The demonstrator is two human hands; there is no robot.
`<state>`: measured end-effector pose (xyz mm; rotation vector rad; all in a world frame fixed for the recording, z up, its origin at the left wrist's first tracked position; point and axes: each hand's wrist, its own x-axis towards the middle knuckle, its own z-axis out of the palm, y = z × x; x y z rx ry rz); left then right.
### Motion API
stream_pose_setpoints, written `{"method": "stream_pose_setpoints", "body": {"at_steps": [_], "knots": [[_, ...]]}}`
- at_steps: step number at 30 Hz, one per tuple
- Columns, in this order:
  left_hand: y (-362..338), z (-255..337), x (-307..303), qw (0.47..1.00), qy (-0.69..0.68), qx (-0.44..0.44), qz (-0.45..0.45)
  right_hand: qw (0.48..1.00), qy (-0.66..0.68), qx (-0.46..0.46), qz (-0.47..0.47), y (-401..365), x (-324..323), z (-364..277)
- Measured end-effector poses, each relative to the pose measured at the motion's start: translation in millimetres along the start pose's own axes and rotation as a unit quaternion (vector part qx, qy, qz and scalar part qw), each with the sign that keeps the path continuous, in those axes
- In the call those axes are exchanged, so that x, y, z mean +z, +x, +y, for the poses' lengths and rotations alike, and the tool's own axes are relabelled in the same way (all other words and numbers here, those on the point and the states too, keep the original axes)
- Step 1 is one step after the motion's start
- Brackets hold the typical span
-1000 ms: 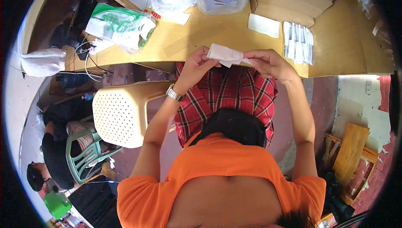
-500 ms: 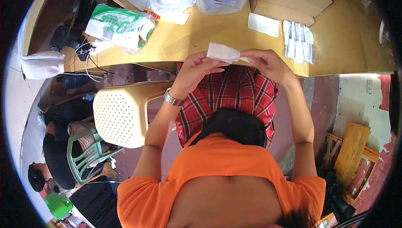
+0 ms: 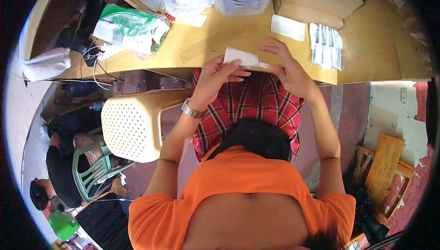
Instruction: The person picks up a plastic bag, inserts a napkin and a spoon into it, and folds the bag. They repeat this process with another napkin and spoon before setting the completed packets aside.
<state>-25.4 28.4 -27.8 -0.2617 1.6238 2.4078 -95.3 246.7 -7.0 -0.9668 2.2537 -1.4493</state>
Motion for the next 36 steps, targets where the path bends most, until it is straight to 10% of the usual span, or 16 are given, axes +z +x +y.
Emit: {"method": "stream_pose_setpoints", "body": {"at_steps": [11,36], "knots": [[-0.7,7.8,-3.7,0.999,0.044,-0.001,-0.027,0.986,0.012,-0.004,-0.166,4.7,-11.2,-16.9],[-1.0,7.7,-7.9,0.999,0.014,-0.007,-0.029,0.984,0.041,0.028,-0.172,7.2,-8.5,-12.0]]}}
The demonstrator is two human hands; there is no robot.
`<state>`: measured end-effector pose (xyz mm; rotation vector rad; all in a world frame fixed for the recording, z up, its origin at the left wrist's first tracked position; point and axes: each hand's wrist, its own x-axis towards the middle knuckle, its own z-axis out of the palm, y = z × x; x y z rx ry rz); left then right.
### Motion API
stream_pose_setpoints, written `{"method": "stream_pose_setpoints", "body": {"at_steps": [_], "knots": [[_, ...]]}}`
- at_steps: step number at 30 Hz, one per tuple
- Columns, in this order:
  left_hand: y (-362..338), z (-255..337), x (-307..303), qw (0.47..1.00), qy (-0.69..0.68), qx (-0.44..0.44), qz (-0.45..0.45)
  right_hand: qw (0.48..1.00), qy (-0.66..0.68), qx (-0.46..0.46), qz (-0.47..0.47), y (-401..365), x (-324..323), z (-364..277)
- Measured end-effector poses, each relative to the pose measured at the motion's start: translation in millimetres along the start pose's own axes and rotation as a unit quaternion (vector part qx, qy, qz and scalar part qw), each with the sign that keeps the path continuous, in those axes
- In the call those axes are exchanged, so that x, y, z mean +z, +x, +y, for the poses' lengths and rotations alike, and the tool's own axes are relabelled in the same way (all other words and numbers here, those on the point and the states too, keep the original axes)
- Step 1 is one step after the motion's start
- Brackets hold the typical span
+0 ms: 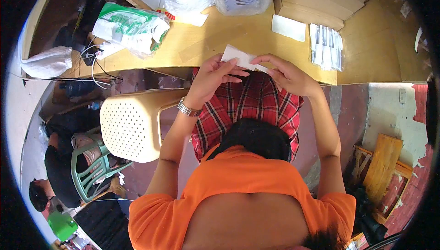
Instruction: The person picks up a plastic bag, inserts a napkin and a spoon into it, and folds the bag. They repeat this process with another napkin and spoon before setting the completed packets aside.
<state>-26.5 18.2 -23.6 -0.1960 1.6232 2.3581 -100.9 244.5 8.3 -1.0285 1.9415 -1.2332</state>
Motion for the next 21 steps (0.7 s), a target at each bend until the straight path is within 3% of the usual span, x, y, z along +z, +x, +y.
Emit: {"method": "stream_pose_setpoints", "body": {"at_steps": [2,5,7,10,17,21], "knots": [[-0.2,-1.1,0.4,1.000,-0.004,0.001,0.004,1.000,0.001,0.001,0.007,-0.8,-0.1,2.8],[0.3,-1.0,1.2,1.000,-0.001,0.001,0.005,0.993,-0.032,-0.085,0.071,1.6,6.4,15.2],[0.6,-0.5,2.2,1.000,-0.001,0.002,0.002,0.992,-0.039,-0.094,0.072,2.4,6.5,9.3],[0.8,0.0,2.5,1.000,-0.003,0.008,-0.002,0.999,-0.026,-0.044,0.015,-0.6,0.0,-1.1],[2.9,-5.8,4.1,1.000,-0.015,0.011,0.025,0.998,-0.002,-0.039,0.049,0.4,5.0,12.5],[5.6,-15.8,1.6,0.997,-0.054,0.022,0.049,0.994,0.054,0.036,0.087,-2.3,11.6,7.5]]}}
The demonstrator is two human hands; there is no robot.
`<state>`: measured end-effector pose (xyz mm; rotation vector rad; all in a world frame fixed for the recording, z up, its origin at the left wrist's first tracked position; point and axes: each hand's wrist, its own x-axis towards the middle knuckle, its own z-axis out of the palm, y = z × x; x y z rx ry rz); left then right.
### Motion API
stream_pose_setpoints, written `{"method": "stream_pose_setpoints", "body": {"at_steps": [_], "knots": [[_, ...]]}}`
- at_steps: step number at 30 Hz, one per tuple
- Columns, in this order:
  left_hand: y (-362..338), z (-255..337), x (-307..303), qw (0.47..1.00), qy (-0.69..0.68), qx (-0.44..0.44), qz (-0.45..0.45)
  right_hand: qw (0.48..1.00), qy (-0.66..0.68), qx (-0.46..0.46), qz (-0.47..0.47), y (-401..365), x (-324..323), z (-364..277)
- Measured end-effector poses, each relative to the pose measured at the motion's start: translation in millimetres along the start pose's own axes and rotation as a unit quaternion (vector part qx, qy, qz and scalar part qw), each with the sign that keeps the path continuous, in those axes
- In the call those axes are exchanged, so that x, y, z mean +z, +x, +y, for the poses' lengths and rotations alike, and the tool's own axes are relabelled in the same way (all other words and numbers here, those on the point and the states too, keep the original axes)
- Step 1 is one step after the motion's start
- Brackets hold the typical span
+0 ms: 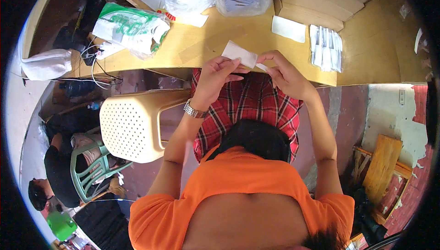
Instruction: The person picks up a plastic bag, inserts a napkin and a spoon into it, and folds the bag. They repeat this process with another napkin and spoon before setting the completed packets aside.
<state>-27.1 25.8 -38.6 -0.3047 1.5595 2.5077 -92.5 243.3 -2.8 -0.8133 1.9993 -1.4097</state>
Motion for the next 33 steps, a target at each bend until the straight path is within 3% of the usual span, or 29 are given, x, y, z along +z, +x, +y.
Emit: {"method": "stream_pose_setpoints", "body": {"at_steps": [3,9,12,18,24,27,33], "knots": [[0.4,1.0,2.2,1.000,0.012,-0.002,0.011,0.984,-0.091,-0.143,0.047,2.8,6.0,5.5],[1.0,1.9,-1.2,0.999,0.038,0.015,-0.002,0.998,-0.011,-0.030,-0.061,-0.6,1.6,-6.9],[-0.8,6.4,0.9,0.999,0.044,0.016,0.015,0.997,-0.035,-0.068,-0.030,0.2,4.1,-2.5],[8.9,-13.8,-5.1,0.995,0.010,0.093,0.029,0.998,0.023,-0.053,-0.005,-2.6,8.5,12.9],[4.4,-6.4,5.5,0.995,-0.056,0.077,0.013,0.998,0.051,-0.030,0.004,-6.9,13.6,0.2],[3.2,-1.0,9.7,0.997,-0.019,0.067,0.032,0.998,0.037,-0.044,-0.021,-6.5,13.1,5.5],[2.1,-0.1,8.5,0.984,0.072,0.152,0.058,0.995,0.041,-0.073,0.050,-7.2,20.8,10.7]]}}
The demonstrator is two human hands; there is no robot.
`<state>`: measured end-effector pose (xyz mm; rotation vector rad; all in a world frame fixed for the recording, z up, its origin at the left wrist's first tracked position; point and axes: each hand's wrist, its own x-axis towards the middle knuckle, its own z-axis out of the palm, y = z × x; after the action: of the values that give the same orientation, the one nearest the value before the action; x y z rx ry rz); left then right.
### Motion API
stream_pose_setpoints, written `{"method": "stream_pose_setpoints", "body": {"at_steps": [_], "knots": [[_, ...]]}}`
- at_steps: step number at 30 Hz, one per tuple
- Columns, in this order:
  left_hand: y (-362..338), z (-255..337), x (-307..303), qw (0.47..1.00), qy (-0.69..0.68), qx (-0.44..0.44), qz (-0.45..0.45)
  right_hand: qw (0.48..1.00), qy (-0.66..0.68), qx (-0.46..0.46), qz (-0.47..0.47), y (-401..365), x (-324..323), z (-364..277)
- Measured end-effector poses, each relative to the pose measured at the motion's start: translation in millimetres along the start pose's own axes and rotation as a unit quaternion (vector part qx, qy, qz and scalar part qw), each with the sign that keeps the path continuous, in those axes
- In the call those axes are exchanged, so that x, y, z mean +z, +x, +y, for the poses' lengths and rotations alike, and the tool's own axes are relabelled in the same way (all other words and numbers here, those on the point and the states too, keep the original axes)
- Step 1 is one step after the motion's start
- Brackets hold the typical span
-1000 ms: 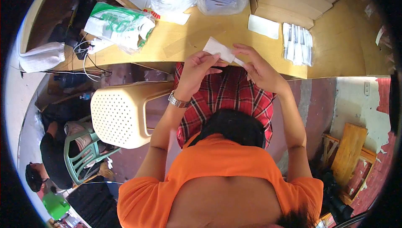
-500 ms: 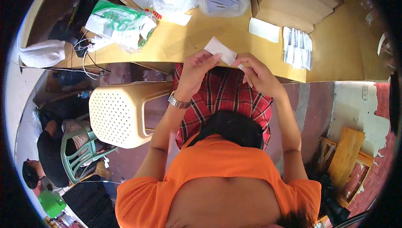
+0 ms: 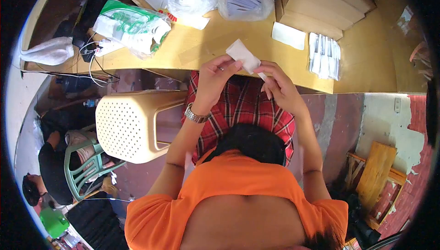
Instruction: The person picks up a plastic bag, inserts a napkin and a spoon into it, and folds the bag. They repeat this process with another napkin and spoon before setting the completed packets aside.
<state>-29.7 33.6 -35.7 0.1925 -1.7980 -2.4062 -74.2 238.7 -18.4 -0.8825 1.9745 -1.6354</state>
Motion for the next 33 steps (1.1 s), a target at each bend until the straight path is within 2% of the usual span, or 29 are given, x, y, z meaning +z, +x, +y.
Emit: {"method": "stream_pose_setpoints", "body": {"at_steps": [3,6,12,15,18,21,24,30,33], "knots": [[-2.0,5.4,6.6,0.997,-0.077,-0.015,0.009,0.998,-0.023,-0.048,0.025,-0.7,4.1,7.5],[-3.2,6.8,8.3,0.998,-0.055,-0.011,0.011,0.998,-0.005,-0.038,0.046,-3.8,7.9,4.4],[-3.4,8.3,2.5,0.998,-0.034,-0.046,-0.023,0.996,0.044,-0.018,-0.076,-5.6,4.6,-13.7],[-2.4,9.8,-0.8,0.996,-0.039,-0.072,-0.041,0.990,0.077,0.055,-0.106,-8.6,0.8,-18.7],[-1.7,12.4,-1.4,0.994,-0.051,-0.092,-0.038,0.978,0.167,0.090,-0.092,-9.4,-1.4,-13.7],[-1.0,12.0,-1.4,0.993,-0.059,-0.096,-0.036,0.973,0.218,0.070,0.012,-9.7,8.0,-22.5],[-2.3,7.6,1.0,0.996,-0.023,-0.084,-0.030,0.982,0.170,0.060,0.062,-8.4,17.2,-13.0],[-5.9,-0.1,9.4,0.994,0.069,-0.064,-0.056,0.970,0.176,0.156,0.064,0.3,16.6,-14.4],[-5.9,-6.0,10.5,0.996,0.055,-0.044,-0.052,0.974,0.167,0.139,0.069,-1.9,17.1,-3.6]]}}
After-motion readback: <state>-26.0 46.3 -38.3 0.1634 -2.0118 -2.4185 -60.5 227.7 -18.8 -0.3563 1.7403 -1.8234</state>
